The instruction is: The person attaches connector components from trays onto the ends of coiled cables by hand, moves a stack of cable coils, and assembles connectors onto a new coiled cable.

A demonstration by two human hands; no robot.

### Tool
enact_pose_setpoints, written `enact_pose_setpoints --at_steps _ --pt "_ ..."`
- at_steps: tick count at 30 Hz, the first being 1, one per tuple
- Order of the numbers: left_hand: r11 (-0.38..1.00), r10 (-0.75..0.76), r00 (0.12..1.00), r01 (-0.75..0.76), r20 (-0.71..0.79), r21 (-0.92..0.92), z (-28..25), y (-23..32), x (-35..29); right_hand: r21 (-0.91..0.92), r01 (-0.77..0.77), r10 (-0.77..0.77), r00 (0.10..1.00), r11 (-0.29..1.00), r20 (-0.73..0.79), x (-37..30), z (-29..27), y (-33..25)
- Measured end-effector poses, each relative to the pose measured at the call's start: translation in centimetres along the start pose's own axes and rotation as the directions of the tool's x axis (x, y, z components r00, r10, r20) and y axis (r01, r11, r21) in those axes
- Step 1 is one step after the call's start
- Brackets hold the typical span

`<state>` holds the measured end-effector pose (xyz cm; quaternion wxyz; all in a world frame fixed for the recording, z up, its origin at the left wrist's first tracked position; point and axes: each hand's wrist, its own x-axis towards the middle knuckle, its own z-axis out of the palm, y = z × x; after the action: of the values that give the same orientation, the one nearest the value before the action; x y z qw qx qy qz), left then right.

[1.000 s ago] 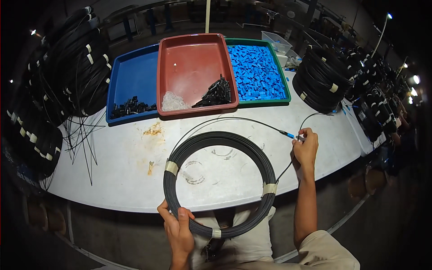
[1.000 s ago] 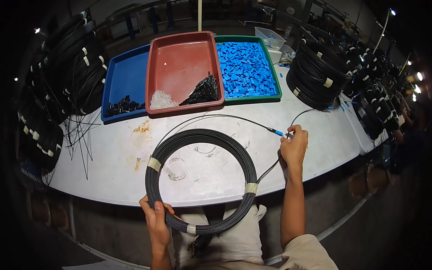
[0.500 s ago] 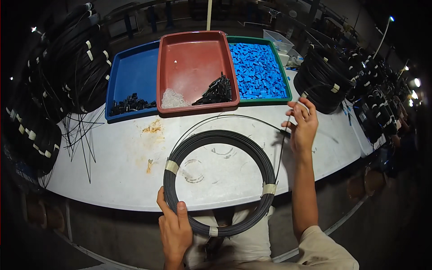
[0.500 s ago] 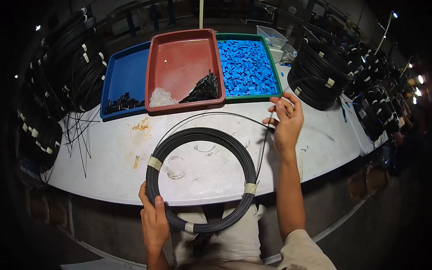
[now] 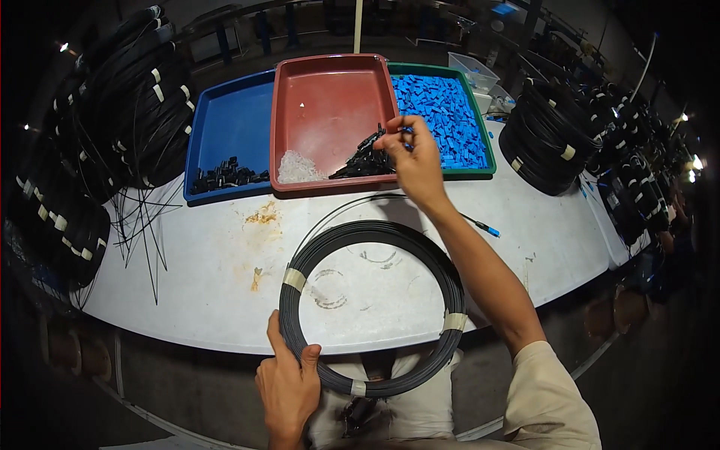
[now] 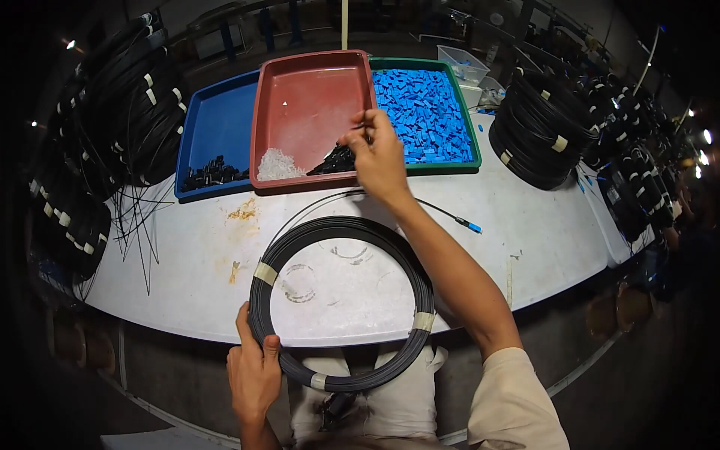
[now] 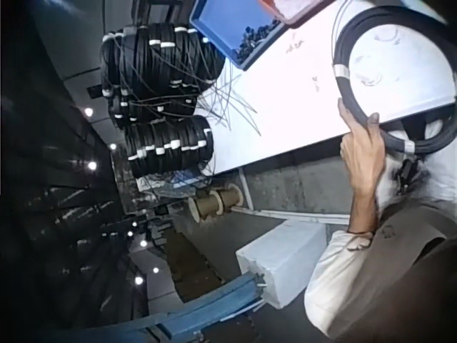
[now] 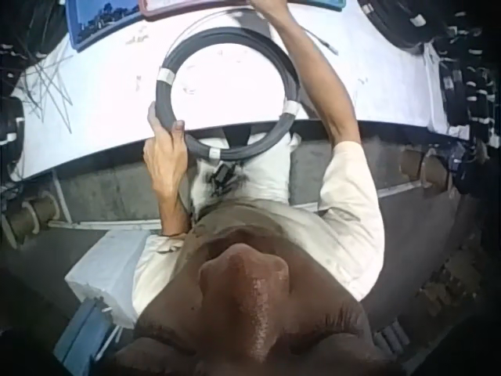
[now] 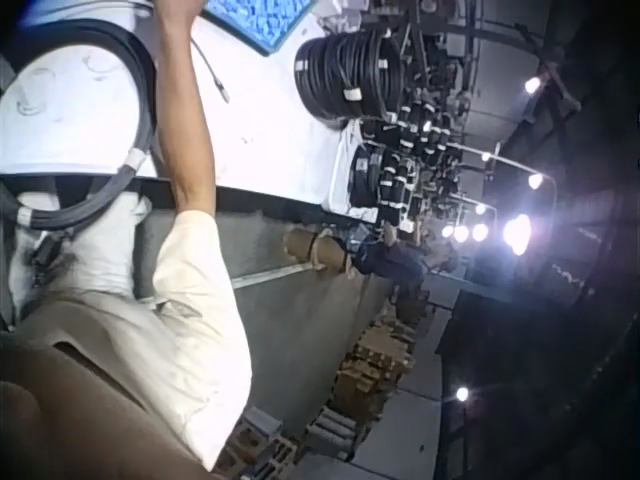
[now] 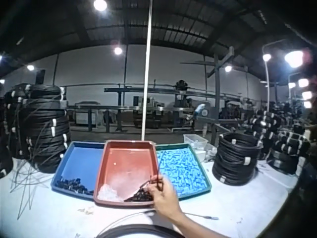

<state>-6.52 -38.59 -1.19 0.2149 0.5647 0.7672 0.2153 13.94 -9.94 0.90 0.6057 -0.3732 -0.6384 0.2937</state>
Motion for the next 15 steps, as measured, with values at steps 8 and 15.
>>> enact_pose_setpoints --at_steps 8,15 --pt "0.907 0.33 0.787 -0.418 -0.52 -0.057 -2.6 0.5 2.7 -0.258 0.048 0.055 0.925 0.965 0.377 -2.4 2.7 0.7" --pt "0.688 0.724 0.532 -0.606 -0.439 0.399 -3.9 2.2 10.9 -0.228 0.037 0.121 0.758 0.973 0.641 -3.0 2.8 1.4"
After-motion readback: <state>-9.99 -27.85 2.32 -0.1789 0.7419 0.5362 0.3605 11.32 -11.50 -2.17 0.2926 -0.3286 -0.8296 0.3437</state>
